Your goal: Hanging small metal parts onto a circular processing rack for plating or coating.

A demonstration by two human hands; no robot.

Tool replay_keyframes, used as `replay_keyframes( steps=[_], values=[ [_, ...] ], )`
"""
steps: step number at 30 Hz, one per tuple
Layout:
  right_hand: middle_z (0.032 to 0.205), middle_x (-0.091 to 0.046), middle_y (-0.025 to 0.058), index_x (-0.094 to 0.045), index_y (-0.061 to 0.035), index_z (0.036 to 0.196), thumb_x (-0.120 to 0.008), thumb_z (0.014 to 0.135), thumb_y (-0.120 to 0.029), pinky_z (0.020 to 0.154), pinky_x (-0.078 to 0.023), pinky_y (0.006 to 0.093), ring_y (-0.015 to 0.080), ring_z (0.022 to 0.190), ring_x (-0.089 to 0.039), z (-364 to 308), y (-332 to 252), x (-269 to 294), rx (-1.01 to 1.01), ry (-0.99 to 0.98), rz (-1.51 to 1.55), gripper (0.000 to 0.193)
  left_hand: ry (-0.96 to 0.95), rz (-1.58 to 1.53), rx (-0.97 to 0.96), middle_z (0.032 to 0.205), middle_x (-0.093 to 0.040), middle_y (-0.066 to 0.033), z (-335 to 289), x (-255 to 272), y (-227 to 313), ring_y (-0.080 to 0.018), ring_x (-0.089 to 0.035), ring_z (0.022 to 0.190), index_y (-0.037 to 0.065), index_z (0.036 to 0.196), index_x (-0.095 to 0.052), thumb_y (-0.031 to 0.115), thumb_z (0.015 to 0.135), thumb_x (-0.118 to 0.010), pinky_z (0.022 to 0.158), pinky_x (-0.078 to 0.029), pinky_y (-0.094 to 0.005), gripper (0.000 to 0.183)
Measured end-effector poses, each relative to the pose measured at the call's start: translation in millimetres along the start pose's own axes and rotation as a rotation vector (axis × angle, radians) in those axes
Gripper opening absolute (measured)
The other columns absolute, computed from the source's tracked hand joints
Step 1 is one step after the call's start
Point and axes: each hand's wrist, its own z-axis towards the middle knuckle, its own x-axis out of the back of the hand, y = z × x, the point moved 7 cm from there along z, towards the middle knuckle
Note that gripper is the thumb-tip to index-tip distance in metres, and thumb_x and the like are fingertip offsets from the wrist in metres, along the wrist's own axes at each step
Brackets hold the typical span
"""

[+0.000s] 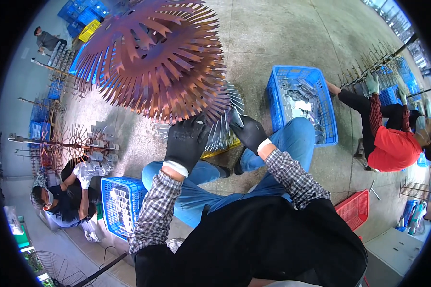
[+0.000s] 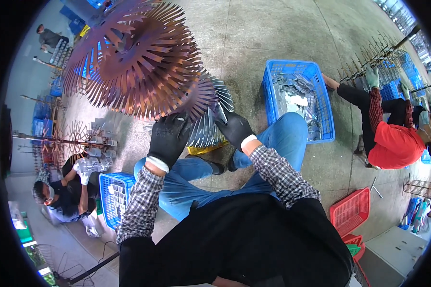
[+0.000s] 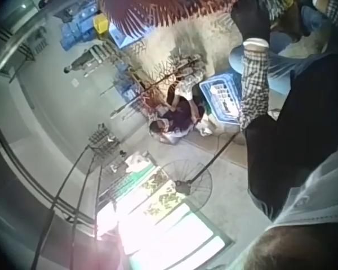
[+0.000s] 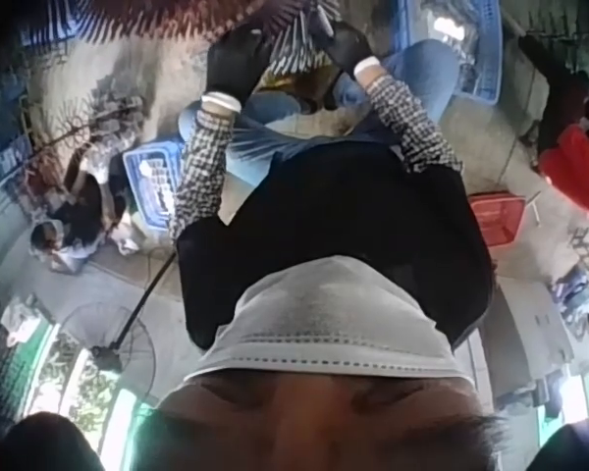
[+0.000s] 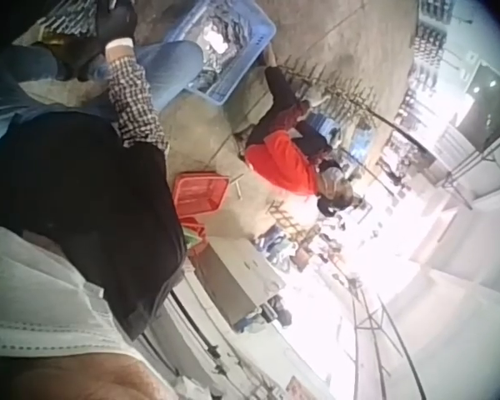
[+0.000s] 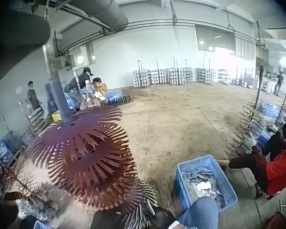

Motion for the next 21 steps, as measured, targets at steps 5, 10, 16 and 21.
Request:
replay_keyframes(
  steps=[5,10,16,21],
  values=[
    [0.102,-0.074,0.0236,-0.07,-0.003,0.114,-0.065,0.096,-0.032,0.077,-0.054,0.0476,0.0441,0.088,-0.069,2.1,-1.0,-1.8,-0.058,-0.052,-0.025,0.034,-0.076,0.019,0.005,0.136,-0.068,-0.0098,7.6,-27.8,-13.5,-0.0318,-0.067,0.11,0.011,0.127,-0.07,0.023,0.093,-0.065,0.091,-0.052,-0.043,0.037],
    [0.101,-0.075,0.0238,-0.071,-0.0036,0.114,-0.064,0.095,-0.032,0.077,-0.054,0.049,0.0453,0.088,-0.069,3.2,0.9,-0.1,-0.065,-0.049,0.014,0.035,-0.086,0.049,-0.036,0.15,-0.06,-0.0071,13.7,-44.0,-15.2,-0.0308,-0.064,0.122,0.015,0.136,-0.067,0.029,0.097,-0.06,0.098,-0.051,-0.0426,0.042],
    [0.101,-0.075,0.0235,-0.071,-0.0037,0.117,-0.064,0.095,-0.03,0.075,-0.053,0.0489,0.0448,0.087,-0.07,1.6,8.3,-9.4,-0.194,-0.08,0.136,0.034,-0.293,0.02,0.045,0.156,-0.054,-0.0052,15.0,-84.6,-32.2,-0.0293,-0.06,0.132,0.021,0.144,-0.062,0.032,0.1,-0.054,0.106,-0.048,-0.0409,0.046],
    [0.101,-0.075,0.0232,-0.07,-0.0049,0.121,-0.062,0.097,-0.027,0.072,-0.053,0.0477,0.0446,0.084,-0.07,-7.8,5.3,-9.8,-0.104,0.081,0.082,0.033,-0.027,0.017,-0.097,0.156,-0.054,-0.0045,35.4,-49.2,-4.1,-0.0289,-0.058,0.134,0.02,0.146,-0.06,0.03,0.101,-0.053,0.109,-0.046,-0.0415,0.047]
  ],
)
